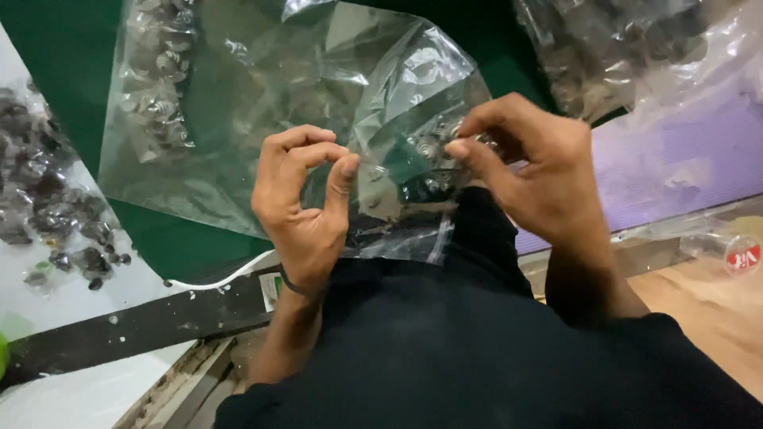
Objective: Manually packaging small metal components by placing pre-filled small bags into a larger plastic bag and filling small bags with loose components.
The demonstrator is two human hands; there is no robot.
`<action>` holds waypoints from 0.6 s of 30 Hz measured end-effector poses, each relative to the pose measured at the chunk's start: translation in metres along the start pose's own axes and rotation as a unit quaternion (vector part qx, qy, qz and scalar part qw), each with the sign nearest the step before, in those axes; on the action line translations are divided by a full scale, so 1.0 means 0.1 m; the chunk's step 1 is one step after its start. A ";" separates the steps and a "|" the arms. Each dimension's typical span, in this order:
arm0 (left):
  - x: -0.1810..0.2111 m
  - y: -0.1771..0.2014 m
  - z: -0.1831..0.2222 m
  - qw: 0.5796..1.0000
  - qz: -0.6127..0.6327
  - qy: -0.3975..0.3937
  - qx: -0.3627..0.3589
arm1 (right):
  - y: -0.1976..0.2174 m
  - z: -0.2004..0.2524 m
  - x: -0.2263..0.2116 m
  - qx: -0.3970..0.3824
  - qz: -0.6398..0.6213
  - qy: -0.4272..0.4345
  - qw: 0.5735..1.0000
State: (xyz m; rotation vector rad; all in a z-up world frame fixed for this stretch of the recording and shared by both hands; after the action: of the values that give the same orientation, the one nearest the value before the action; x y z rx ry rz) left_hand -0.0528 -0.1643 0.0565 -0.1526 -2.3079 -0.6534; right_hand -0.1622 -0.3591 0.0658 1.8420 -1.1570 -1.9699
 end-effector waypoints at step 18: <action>0.12 0.11 0.00 0.990 -0.005 -0.139 -0.021 | -0.83 -0.45 -0.26 -0.156 0.010 0.111 0.982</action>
State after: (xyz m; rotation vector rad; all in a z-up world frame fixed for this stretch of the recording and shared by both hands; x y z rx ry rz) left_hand -0.0583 -0.1562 0.0691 -0.2677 -2.5626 -0.7241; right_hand -0.0865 -0.3049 0.0346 1.8160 -0.7515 -1.7609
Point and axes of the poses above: each hand's wrist, its own z-axis away from the middle knuckle, its own y-axis out of the back of the hand, x = y × z, the point moved 4 cm from there along -z, towards the middle knuckle, and after that the axes turned 15 degrees about -y, right-handed, at the moved point
